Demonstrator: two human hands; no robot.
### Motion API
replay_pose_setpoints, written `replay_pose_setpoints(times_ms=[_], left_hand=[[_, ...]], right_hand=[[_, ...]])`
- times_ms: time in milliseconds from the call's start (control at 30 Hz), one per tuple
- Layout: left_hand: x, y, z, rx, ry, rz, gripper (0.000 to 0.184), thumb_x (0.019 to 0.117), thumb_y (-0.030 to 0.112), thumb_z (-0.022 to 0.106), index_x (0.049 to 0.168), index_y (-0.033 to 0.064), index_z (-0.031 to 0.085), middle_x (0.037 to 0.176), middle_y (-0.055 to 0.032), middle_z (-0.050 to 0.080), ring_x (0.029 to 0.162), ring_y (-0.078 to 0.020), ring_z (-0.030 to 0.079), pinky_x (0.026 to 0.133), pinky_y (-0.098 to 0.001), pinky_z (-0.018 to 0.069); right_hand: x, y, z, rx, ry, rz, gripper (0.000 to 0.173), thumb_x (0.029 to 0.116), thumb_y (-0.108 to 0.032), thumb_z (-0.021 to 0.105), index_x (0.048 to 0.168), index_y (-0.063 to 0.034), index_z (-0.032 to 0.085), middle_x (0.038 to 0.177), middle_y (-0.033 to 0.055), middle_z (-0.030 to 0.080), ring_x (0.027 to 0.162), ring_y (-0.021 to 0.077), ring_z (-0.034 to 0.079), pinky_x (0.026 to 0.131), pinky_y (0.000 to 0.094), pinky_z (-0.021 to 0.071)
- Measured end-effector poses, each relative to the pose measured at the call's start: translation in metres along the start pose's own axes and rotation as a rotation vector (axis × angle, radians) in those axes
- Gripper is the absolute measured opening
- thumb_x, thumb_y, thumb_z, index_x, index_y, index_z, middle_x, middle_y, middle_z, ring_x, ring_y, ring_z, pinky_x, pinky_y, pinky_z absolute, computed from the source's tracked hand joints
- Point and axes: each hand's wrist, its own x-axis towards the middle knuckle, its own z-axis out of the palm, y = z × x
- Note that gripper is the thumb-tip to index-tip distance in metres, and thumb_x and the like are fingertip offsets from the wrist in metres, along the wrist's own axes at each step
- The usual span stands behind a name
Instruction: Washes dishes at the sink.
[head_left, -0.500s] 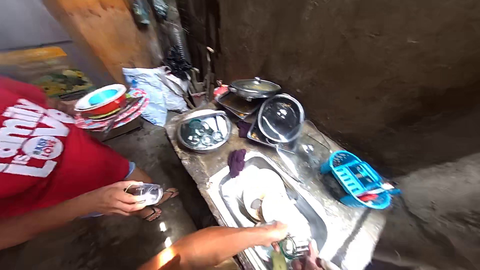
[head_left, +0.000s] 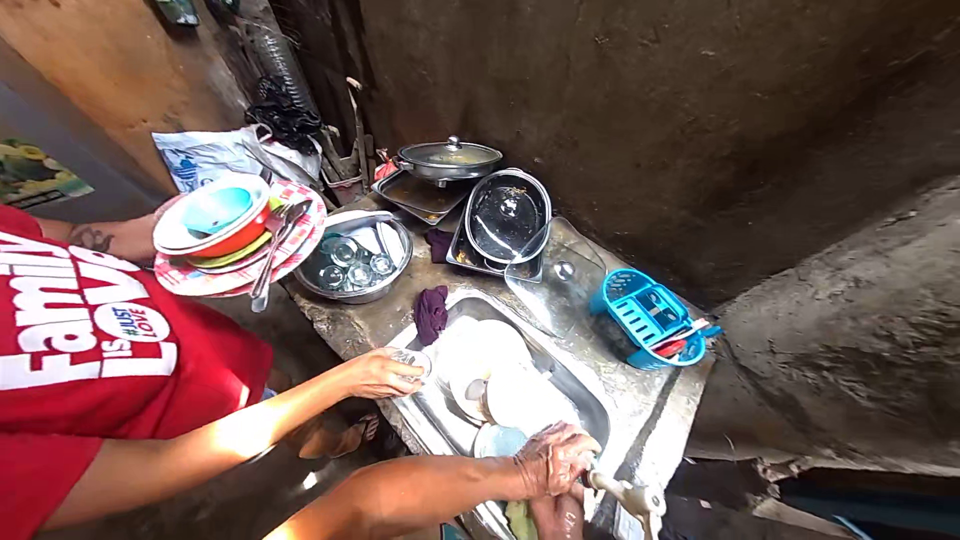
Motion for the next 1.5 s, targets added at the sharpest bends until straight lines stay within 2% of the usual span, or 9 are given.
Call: replay_pose_setpoints(times_ms=[133,267,367,500,633,800,867,1033,1500], left_hand=[[-0.004,-0.015,-0.001,0.106,-0.059,0.195,0.024,0.0997,0.021,0.063,0.118,0.0087,0.073,0.124,-0.0156,0.07,0.116,-0.0329,0.066,0.097,-0.0471,0.0548],[-0.002,0.011,-0.032,0.192,-0.45,-0.289,0.065,0.0928,0.035,0.072,0.149,0.012,0.049,0.144,-0.0249,0.053,0.118,-0.0454,0.061,0.089,-0.0618,0.0535],[0.007,0.016,-0.05,0.266,-0.641,-0.55,0.068,0.0971,0.043,0.066,0.149,0.0051,0.045,0.145,-0.026,0.052,0.115,-0.045,0.063,0.095,-0.0626,0.0504],[0.008,0.017,-0.055,0.354,-0.793,-0.619,0.079,0.09,0.054,0.071,0.145,0.0017,0.049,0.14,-0.0246,0.057,0.128,-0.0427,0.056,0.102,-0.063,0.0458],[-0.005,0.011,-0.048,0.139,-0.708,-0.668,0.089,0.0877,0.053,0.074,0.153,0.0043,0.039,0.139,-0.0252,0.057,0.127,-0.0424,0.057,0.106,-0.0636,0.0442],[-0.022,0.009,-0.04,-0.339,-0.428,-1.077,0.077,0.0875,0.054,0.073,0.141,0.0023,0.051,0.126,-0.0233,0.063,0.111,-0.0355,0.066,0.092,-0.0551,0.0549],[-0.025,0.01,-0.039,-0.625,-0.312,-1.24,0.074,0.0893,0.051,0.073,0.143,0.0052,0.05,0.131,-0.0206,0.06,0.111,-0.0343,0.065,0.087,-0.0529,0.0574],[-0.027,0.012,-0.035,-0.789,-0.313,-1.313,0.071,0.0927,0.05,0.069,0.147,0.0095,0.047,0.133,-0.0188,0.059,0.109,-0.0326,0.065,0.085,-0.0498,0.0572],[-0.03,0.015,-0.039,-0.698,-0.307,-1.295,0.081,0.0903,0.049,0.073,0.151,0.007,0.04,0.135,-0.0195,0.058,0.113,-0.0314,0.064,0.086,-0.0481,0.057]], right_hand=[[0.003,0.005,-0.006,0.007,0.019,-0.012,0.044,0.1117,-0.038,0.015,0.128,-0.0146,0.048,0.112,0.0048,0.064,0.105,0.0171,0.066,0.087,0.0406,0.0578],[0.0,-0.003,-0.011,-0.093,0.086,-0.106,0.03,0.112,-0.029,0.02,0.116,-0.0144,0.047,0.094,0.0011,0.06,0.085,0.0122,0.064,0.074,0.0345,0.0578],[0.0,-0.011,-0.007,-0.388,0.173,-0.189,0.032,0.1132,-0.026,0.02,0.103,-0.0133,0.048,0.07,-0.0034,0.058,0.057,0.0075,0.06,0.051,0.0253,0.0535],[0.006,-0.016,-0.006,-0.819,0.231,-0.273,0.019,0.1072,-0.012,0.048,0.101,0.0033,0.056,0.065,0.0062,0.057,0.047,0.0117,0.054,0.045,0.0283,0.0489],[0.008,-0.023,-0.006,-1.035,0.218,-0.366,0.028,0.1018,-0.02,0.064,0.091,0.0048,0.063,0.066,0.0084,0.058,0.053,0.0146,0.055,0.052,0.0333,0.0511],[-0.008,-0.041,0.001,-1.192,0.128,-0.323,0.037,0.1011,-0.013,0.063,0.134,0.0024,0.059,0.095,0.0189,0.069,0.066,0.0223,0.067,0.059,0.0398,0.0583],[-0.016,-0.051,0.001,-1.325,0.105,-0.288,0.046,0.1001,-0.016,0.065,0.142,0.0014,0.053,0.115,0.0231,0.069,0.087,0.0307,0.072,0.074,0.0482,0.0608],[-0.04,-0.074,-0.005,-1.726,-0.023,-0.308,0.05,0.1,-0.033,0.065,0.136,0.0014,0.061,0.131,0.0217,0.067,0.124,0.0371,0.063,0.107,0.0583,0.0468],[-0.098,-0.118,0.016,-1.998,-0.516,-0.367,0.042,0.1027,-0.037,0.057,0.128,-0.0059,0.071,0.128,0.0139,0.071,0.116,0.032,0.069,0.099,0.0587,0.0527]])
